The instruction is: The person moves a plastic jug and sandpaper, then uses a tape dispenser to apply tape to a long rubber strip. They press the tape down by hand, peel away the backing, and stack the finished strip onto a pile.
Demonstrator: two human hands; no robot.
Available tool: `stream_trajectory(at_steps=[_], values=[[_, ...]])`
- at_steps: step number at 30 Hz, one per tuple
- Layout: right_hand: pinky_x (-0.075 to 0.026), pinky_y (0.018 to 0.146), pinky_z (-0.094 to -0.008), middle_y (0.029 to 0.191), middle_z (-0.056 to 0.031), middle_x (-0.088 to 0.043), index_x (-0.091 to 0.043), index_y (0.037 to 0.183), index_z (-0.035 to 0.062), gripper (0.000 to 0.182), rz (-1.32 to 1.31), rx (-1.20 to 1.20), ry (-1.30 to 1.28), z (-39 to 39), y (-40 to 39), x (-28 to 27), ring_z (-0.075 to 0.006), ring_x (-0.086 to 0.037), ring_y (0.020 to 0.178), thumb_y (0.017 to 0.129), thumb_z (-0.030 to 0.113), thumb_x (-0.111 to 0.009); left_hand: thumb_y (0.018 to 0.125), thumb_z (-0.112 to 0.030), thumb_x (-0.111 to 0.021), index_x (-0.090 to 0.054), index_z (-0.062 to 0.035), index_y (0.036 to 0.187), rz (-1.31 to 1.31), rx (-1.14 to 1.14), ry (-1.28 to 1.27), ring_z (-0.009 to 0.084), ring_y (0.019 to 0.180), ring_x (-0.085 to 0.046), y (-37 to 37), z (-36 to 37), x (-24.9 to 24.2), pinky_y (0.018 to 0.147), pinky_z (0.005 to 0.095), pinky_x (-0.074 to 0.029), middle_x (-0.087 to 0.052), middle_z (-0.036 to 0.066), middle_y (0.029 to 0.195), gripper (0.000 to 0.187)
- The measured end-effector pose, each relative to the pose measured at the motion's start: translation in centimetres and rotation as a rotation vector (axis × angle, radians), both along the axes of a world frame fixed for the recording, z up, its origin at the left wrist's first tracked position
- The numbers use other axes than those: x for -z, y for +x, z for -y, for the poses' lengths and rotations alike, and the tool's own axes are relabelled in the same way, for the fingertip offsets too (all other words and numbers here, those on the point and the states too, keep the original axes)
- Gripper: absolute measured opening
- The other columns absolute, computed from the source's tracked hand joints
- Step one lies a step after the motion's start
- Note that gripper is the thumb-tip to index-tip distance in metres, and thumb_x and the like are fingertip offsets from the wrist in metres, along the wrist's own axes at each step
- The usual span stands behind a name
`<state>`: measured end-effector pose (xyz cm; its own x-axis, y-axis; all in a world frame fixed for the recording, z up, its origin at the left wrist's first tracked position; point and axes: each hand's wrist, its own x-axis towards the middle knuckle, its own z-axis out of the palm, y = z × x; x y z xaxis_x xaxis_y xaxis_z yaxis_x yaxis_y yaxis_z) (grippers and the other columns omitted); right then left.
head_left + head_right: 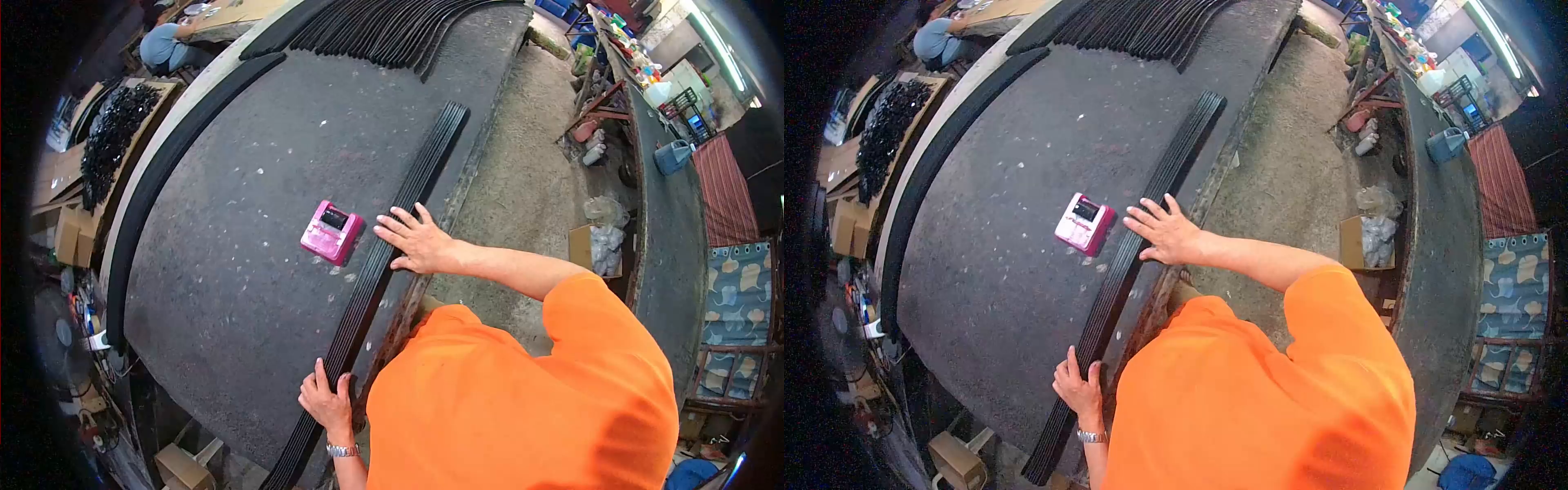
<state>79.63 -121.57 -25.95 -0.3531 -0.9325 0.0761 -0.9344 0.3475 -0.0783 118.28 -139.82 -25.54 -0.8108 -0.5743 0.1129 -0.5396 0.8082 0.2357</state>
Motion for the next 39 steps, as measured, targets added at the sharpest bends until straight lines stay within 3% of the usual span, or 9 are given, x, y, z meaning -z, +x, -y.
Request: stream_trajectory(at_steps=[6,12,15,19,22,25,30,39], values=[[-0.02,0.117,-0.0721,0.159,-0.007,-0.045,-0.046,0.155,0.0186,0.082,0.082,-0.044,-0.005,-0.2,-2.8,-0.8,-0.0341,-0.034,0.15,0.086,0.057,-0.071,0.092,-0.052,-0.069,-0.062,-0.01,0.14,-0.022,0.034,0.066,0.0306,0.103,-0.06,-2.0,-0.8,-0.9,0.085,0.046,-0.043,-0.064,0.009,0.111,0.064],[-0.02,0.116,-0.0726,0.162,-0.0012,-0.041,-0.044,0.156,0.0259,0.079,0.0,-0.028,-0.005,-3.2,-13.1,0.1,-0.029,-0.035,0.149,0.088,0.061,-0.067,0.084,-0.045,-0.078,-0.064,-0.012,0.137,-0.039,-0.019,0.147,0.0278,0.103,-0.06,-12.4,-3.4,-1.0,0.085,0.0433,-0.042,-0.063,0.007,0.107,0.065],[-0.019,0.116,-0.0732,0.16,-0.0023,-0.042,-0.045,0.155,0.0247,0.079,0.059,-0.086,-0.003,-3.4,-15.8,0.0,-0.0295,-0.035,0.148,0.088,0.061,-0.067,0.077,-0.039,-0.086,-0.06,-0.0073,0.142,-0.134,-0.102,0.321,0.0338,0.114,-0.057,-15.1,-2.1,-0.7,0.098,0.045,-0.044,-0.059,0.015,0.12,0.077],[-0.015,0.116,-0.0747,0.157,-0.0037,-0.043,-0.045,0.154,0.0213,0.081,0.089,-0.105,-0.019,-3.4,-16.0,0.3,-0.0297,-0.032,0.149,0.087,0.061,-0.068,0.069,-0.03,-0.093,-0.03,-0.0068,0.162,-0.322,-0.254,0.478,0.0413,0.138,-0.046,-21.1,0.7,-2.3,0.117,0.0487,-0.038,-0.045,0.024,0.148,0.114],[-0.015,0.116,-0.0743,0.158,-0.0037,-0.043,-0.045,0.154,0.0214,0.081,0.096,-0.111,-0.033,-3.3,-16.2,0.4,-0.0297,-0.032,0.149,0.087,0.06,-0.069,0.064,-0.034,-0.096,-0.015,-0.0089,0.165,-0.211,-0.24,0.453,0.0423,0.151,-0.032,-24.8,3.0,-2.5,0.123,0.0496,-0.031,-0.034,0.026,0.159,0.132],[-0.015,0.116,-0.0742,0.158,-0.0038,-0.043,-0.045,0.154,0.0213,0.082,0.095,-0.095,-0.031,-3.5,-15.8,0.5,-0.0298,-0.033,0.148,0.087,0.061,-0.069,0.062,-0.036,-0.096,-0.013,-0.011,0.166,-0.145,-0.099,0.368,0.0424,0.151,-0.031,-26.7,5.0,-1.1,0.125,0.0504,-0.028,-0.033,0.025,0.161,0.136],[-0.014,0.116,-0.074,0.158,-0.005,-0.042,-0.044,0.155,0.0212,0.082,0.071,-0.101,-0.049,-3.7,-15.7,0.6,-0.0306,-0.033,0.148,0.088,0.062,-0.067,0.06,-0.037,-0.097,-0.021,-0.0204,0.166,-0.08,-0.015,0.298,0.0384,0.141,-0.046,-27.4,5.6,-0.3,0.113,0.0554,-0.038,-0.049,0.019,0.152,0.132],[-0.016,0.116,-0.0744,0.159,-0.0075,-0.041,-0.043,0.156,0.0194,0.081,0.076,-0.106,-0.006,-3.2,-15.3,-0.2,-0.032,-0.033,0.148,0.09,0.059,-0.066,0.061,-0.037,-0.095,-0.028,-0.0162,0.164,-0.135,-0.029,0.272,0.0378,0.136,-0.05,-28.9,2.3,-0.2,0.109,0.0535,-0.039,-0.052,0.019,0.147,0.125]])
